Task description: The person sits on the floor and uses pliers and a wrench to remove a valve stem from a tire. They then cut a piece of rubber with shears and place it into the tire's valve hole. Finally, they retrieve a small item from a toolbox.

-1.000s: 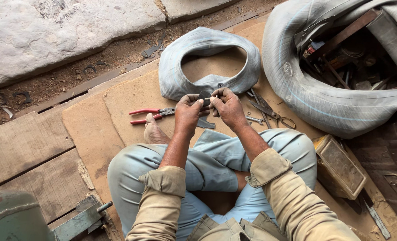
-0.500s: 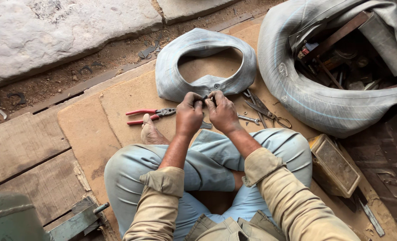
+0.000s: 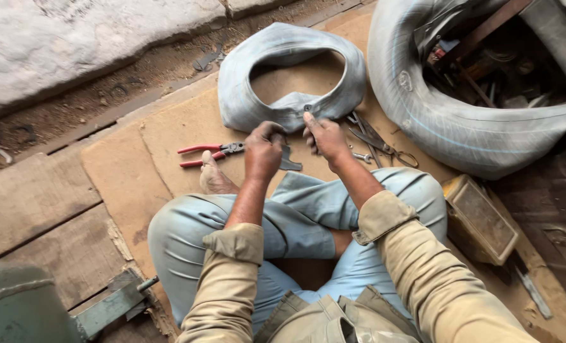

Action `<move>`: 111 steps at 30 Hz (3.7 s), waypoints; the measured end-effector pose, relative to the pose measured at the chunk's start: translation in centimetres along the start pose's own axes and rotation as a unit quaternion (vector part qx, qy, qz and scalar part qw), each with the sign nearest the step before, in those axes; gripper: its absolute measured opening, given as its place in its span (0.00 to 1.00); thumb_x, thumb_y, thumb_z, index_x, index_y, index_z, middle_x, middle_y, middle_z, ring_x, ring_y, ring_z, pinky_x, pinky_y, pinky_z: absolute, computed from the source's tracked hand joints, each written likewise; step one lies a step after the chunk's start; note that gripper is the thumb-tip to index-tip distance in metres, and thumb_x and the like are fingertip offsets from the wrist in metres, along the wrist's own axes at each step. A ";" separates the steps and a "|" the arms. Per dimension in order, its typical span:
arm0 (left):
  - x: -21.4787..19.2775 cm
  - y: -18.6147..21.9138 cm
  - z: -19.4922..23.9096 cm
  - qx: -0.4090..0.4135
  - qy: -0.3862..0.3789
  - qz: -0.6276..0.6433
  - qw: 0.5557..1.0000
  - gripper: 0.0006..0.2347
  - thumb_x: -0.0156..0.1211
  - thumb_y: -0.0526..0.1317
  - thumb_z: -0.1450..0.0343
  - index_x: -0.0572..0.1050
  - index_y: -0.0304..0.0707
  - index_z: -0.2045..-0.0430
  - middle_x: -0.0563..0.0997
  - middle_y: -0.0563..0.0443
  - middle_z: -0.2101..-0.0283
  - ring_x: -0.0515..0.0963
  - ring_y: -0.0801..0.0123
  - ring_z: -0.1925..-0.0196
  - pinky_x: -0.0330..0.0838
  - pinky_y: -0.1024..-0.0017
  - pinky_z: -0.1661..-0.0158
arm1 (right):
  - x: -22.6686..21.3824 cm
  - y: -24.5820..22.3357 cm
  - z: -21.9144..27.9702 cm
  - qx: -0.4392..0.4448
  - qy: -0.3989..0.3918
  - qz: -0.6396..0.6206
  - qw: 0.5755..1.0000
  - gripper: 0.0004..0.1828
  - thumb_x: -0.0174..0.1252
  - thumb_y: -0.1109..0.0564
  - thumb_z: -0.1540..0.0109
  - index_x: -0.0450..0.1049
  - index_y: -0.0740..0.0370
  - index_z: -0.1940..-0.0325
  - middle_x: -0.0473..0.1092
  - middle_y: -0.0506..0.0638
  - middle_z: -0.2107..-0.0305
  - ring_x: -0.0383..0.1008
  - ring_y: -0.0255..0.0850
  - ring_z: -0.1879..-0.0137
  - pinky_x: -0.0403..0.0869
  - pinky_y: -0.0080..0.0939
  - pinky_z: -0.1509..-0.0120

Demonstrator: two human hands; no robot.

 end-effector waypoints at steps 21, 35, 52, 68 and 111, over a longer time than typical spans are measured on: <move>6.5 -19.7 1.4 -0.414 -0.175 0.106 0.887 0.07 0.62 0.35 0.29 0.77 0.26 0.65 0.83 0.44 0.72 0.83 0.66 0.76 0.76 0.70 0.77 | 4.0 14.4 -5.6 0.192 -0.176 -0.021 0.965 0.11 0.57 0.56 0.35 0.75 0.65 0.52 0.78 0.52 0.70 0.75 0.37 0.75 0.70 0.35 0.74; 6.2 -19.0 0.6 -0.338 -0.161 -0.248 0.893 0.09 0.66 0.39 0.33 0.82 0.30 0.79 0.82 0.41 0.78 0.83 0.63 0.78 0.76 0.65 0.73 | 3.8 12.0 -5.0 0.133 -0.053 0.133 0.981 0.09 0.63 0.59 0.41 0.80 0.70 0.64 0.76 0.54 0.77 0.75 0.37 0.80 0.74 0.38 0.76; 5.4 -18.7 0.0 -0.382 -0.153 -0.251 0.876 0.11 0.69 0.41 0.37 0.84 0.29 0.71 0.86 0.36 0.67 0.88 0.56 0.66 0.81 0.61 0.63 | 3.6 11.9 -6.3 0.184 -0.110 0.235 0.948 0.15 0.67 0.53 0.39 0.78 0.69 0.71 0.76 0.54 0.80 0.77 0.42 0.79 0.71 0.43 0.78; 4.9 -16.0 -0.2 -0.409 -0.116 -0.303 0.853 0.13 0.69 0.42 0.39 0.83 0.32 0.67 0.84 0.36 0.58 0.85 0.52 0.54 0.79 0.61 0.56 | 4.7 10.8 -6.8 0.085 -0.066 0.386 0.916 0.16 0.71 0.52 0.43 0.79 0.70 0.73 0.75 0.55 0.82 0.76 0.38 0.80 0.74 0.39 0.74; 6.8 -9.6 -1.2 -0.255 -0.141 0.019 0.956 0.11 0.71 0.41 0.32 0.78 0.31 0.66 0.84 0.44 0.66 0.83 0.62 0.66 0.75 0.65 0.68 | -2.6 -1.6 -1.5 -0.185 -0.115 0.226 0.949 0.11 0.66 0.52 0.38 0.83 0.57 0.55 0.80 0.47 0.65 0.80 0.32 0.64 0.78 0.33 0.60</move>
Point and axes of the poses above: each hand's wrist, its own z-axis away from the middle knuckle, its own x-axis out of the palm, y = z × x, the point moved 7 cm from there along -z, towards the middle knuckle
